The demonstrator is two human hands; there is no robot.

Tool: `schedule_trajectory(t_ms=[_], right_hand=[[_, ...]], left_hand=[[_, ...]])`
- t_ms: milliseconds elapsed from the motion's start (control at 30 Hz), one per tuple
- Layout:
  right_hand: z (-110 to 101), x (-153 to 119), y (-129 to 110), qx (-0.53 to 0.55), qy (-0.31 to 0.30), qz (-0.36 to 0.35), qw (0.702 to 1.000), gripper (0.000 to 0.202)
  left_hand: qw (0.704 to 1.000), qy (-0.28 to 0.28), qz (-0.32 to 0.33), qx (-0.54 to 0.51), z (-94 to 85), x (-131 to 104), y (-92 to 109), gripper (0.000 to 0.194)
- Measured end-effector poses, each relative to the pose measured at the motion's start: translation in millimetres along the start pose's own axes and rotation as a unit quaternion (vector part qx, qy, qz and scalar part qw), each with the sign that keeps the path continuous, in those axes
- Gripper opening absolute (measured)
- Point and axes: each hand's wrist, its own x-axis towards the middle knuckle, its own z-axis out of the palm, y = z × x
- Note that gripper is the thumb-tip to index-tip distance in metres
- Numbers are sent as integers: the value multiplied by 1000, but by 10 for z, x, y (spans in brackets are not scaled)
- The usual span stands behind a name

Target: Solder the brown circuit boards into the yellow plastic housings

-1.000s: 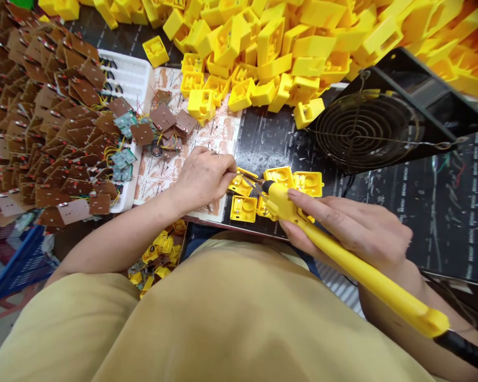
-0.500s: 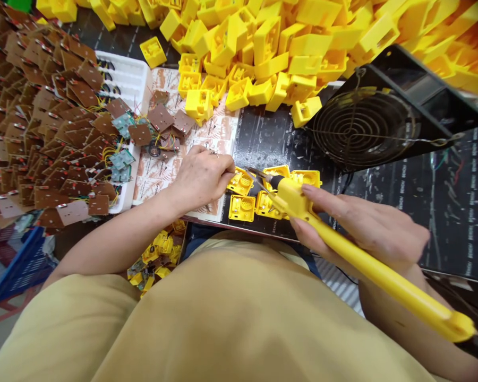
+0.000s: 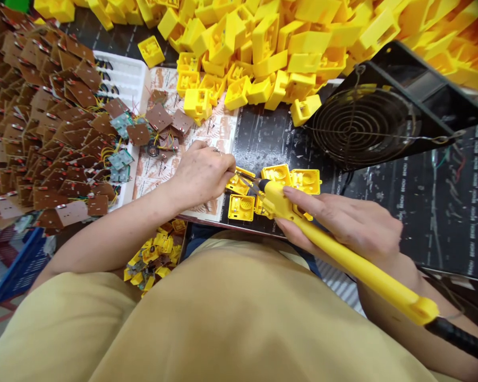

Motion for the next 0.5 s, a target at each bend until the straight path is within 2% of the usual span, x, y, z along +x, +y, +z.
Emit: schedule_trajectory(t_ms=[67,167,267,400,500], right_hand=[[-28,-43,10,0,3,7,1000,41],[-70,-161,42,-27,27,55,998,42],[-77,-237,95,-64,48,75,994,45],[-54,-243,152,-73,74,61,993,66],[-39,-297,162,-23,93,116,989,71]], left_hand=[[1000,-1,10,13,-3,9,-1,30],[1000,-5,16,25,2,20,-10,29],[1000,10,13,17,15,24,-24,27],[1000,26,14,-3,28,20,-33,26],[1000,23,17,-4,20,10,-29,27]])
